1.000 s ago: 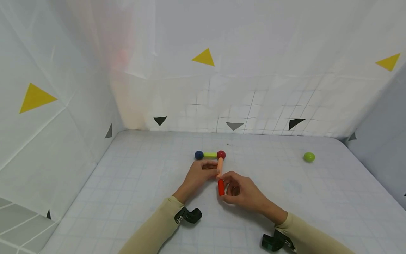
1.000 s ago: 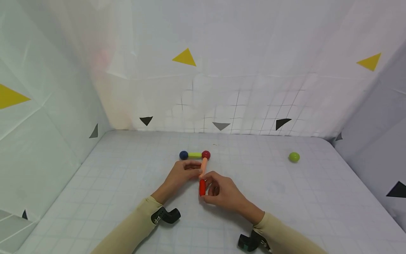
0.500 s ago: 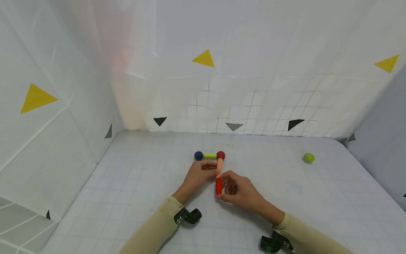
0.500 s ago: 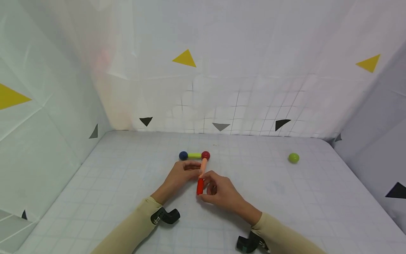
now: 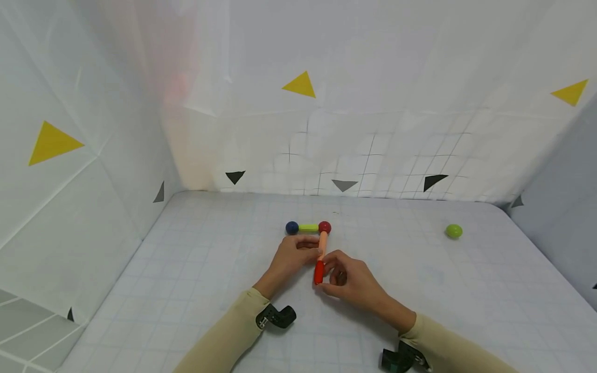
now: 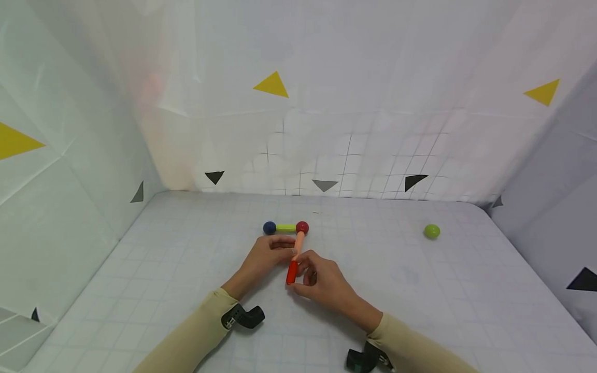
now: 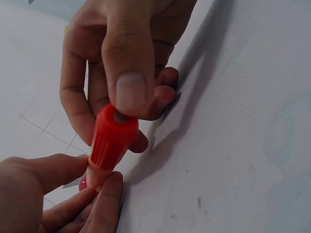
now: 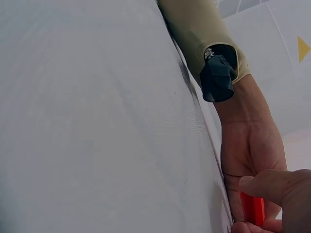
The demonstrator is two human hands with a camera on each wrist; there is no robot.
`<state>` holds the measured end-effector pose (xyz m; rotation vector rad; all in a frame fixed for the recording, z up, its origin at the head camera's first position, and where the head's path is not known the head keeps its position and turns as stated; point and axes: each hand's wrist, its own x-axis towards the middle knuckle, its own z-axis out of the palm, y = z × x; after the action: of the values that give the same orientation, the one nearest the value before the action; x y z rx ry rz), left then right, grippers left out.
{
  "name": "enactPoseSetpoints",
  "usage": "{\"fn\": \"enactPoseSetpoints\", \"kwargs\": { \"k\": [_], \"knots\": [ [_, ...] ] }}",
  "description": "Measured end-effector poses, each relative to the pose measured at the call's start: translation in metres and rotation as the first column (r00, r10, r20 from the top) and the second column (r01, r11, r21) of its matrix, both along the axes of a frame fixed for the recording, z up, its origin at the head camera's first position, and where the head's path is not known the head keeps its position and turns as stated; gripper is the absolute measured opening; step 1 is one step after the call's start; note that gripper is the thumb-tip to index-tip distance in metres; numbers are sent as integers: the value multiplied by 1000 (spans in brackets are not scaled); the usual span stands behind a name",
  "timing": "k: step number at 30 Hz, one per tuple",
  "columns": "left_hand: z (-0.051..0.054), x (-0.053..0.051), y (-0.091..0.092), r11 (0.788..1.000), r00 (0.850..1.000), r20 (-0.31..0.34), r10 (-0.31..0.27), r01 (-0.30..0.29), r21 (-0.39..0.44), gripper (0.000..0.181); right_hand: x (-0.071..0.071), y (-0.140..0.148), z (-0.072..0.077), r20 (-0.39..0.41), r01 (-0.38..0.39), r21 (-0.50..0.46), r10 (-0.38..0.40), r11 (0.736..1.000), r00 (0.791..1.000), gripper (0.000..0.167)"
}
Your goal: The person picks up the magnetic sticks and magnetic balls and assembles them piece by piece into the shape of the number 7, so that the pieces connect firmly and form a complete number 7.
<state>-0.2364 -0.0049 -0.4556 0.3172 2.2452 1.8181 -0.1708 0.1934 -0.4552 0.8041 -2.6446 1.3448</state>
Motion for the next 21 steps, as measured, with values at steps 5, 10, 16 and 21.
{"fn": "enactPoseSetpoints", "kwargs": {
  "k": [5, 10, 16, 21],
  "knots": [
    [0, 0, 0, 1000, 1000, -19, -4, 4, -6, 29, 1, -1, -1, -9, 2, -6, -3, 1000, 1000, 50],
    [-1, -1, 0, 1000, 1000, -18, -7, 7, 2, 29, 2, -2, 0, -6, 7, -7, -7, 1000, 1000, 52],
    [-2, 0, 0, 1000, 1000, 3, -7, 7, 10, 29, 2, -2, -2, -2, 13, -6, -13, 1000, 1000, 52],
    [0, 0, 0, 1000, 1000, 18, -6, 6, 3, 29, 1, -2, -2, -16, 6, -9, -6, 1000, 1000, 52]
  ]
}}
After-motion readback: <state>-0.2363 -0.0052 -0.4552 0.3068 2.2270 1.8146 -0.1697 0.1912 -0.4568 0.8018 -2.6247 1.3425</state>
